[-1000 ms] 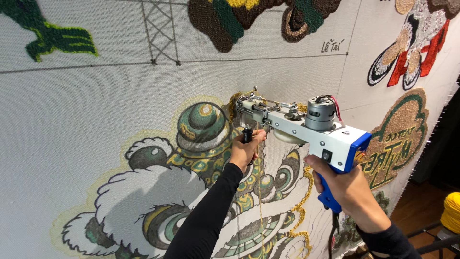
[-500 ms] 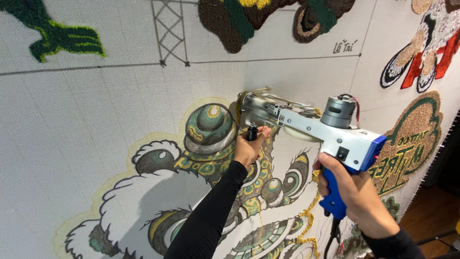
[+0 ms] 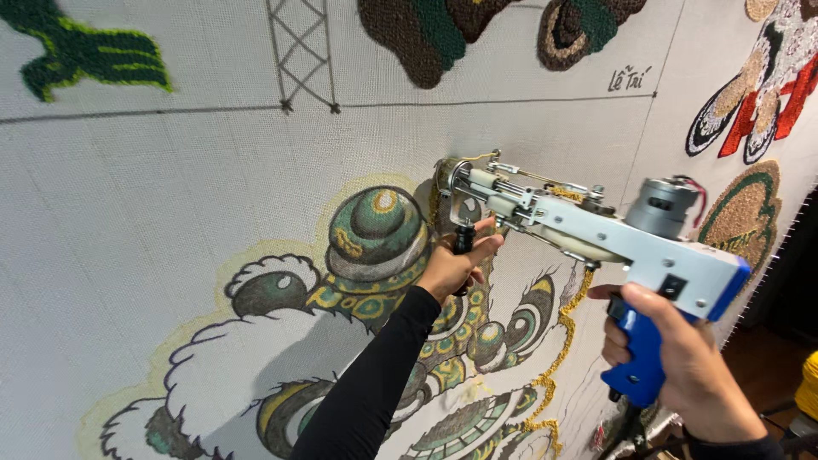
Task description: The person uses a tufting gun to apply gold yarn to a canvas following a lion head design, occasionally pausing to adjust the yarn by hand.
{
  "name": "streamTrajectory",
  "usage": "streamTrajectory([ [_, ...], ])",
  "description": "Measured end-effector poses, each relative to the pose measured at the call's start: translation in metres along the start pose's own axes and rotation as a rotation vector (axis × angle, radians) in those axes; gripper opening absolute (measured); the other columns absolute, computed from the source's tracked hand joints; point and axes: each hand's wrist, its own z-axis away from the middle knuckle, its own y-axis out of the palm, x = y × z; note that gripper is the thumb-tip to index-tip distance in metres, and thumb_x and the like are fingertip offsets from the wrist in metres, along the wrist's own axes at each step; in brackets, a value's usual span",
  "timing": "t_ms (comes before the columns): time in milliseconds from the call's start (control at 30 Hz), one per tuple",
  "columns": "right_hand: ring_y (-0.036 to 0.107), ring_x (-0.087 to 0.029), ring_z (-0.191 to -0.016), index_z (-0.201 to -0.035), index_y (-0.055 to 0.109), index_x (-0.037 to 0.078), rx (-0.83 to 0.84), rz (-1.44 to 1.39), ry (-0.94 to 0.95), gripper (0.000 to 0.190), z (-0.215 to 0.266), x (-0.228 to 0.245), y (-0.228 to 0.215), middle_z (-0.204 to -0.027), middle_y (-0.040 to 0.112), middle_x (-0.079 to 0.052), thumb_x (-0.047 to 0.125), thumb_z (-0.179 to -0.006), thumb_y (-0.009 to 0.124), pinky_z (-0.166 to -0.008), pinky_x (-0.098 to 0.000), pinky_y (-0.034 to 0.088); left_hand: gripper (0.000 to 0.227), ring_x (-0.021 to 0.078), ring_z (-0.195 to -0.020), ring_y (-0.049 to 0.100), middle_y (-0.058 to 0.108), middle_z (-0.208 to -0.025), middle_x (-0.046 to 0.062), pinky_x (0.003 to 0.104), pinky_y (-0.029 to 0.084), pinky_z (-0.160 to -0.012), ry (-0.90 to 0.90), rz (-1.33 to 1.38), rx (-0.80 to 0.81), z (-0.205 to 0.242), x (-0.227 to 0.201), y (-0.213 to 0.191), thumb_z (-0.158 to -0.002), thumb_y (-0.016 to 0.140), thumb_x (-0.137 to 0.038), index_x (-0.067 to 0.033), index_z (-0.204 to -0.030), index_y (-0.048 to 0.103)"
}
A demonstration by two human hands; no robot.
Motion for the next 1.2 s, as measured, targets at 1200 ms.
streamTrajectory([
  [1200, 0.044, -0.016, -0.049, -0.116, 0.07, -0.008, -0.01, 0.007, 0.076, 0.058, 0.033, 0.017, -0.055, -0.059, 0.046, -0.005, 0.044, -0.093, 0.056, -0.047, -0.0318, 0.039, 0.021, 0.008, -0.048, 0.059, 0.069, -0.072, 0.003, 0.026, 0.043, -0.041, -0.045, -0.032, 0.015, 0.023, 0.034, 0.054, -0.089, 0.08, -0.024, -0.0041, -0.087, 0.077],
])
